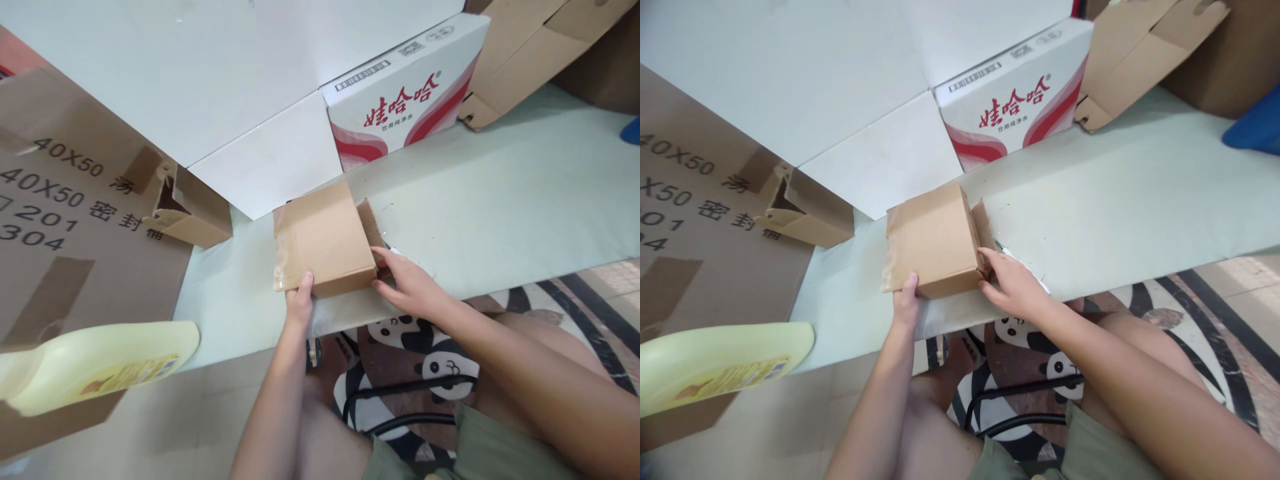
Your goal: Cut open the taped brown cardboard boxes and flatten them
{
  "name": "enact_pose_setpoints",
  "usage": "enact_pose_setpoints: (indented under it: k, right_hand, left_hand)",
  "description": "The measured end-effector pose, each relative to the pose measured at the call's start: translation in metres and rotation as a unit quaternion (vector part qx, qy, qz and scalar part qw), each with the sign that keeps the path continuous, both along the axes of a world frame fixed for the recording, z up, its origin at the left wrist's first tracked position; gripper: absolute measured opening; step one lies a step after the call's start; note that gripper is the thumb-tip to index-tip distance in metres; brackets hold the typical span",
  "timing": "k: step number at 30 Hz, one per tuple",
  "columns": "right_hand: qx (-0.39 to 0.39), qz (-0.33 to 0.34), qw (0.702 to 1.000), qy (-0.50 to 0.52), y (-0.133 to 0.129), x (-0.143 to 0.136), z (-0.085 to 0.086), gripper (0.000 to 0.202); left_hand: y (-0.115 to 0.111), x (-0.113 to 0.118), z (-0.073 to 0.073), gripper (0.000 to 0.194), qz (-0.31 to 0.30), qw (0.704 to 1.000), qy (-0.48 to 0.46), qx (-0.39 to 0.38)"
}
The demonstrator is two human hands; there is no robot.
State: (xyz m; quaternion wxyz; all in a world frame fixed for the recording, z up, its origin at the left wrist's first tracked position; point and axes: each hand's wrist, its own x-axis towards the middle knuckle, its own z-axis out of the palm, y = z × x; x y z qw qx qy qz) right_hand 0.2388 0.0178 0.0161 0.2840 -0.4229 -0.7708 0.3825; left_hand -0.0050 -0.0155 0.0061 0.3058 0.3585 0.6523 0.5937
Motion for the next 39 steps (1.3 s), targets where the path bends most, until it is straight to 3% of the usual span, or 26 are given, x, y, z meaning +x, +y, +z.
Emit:
enact_pose_setpoints:
  k: [27,39]
  right_hand:
    - [-0.014,-0.006,1.000,-0.011,-0.0021,-0.0013,0.0008,0.058]
    - [-0.010,-0.011,1.000,-0.025,-0.0025,-0.0013,0.0027,0.059]
  left_hand:
    - [0.0002,0.0017,-0.0014,0.065,-0.002,1.000,-0.017,-0.005]
    - [-0.0009,0.0037,0.0010,0.060,0.025,0.999,-0.042,-0.011]
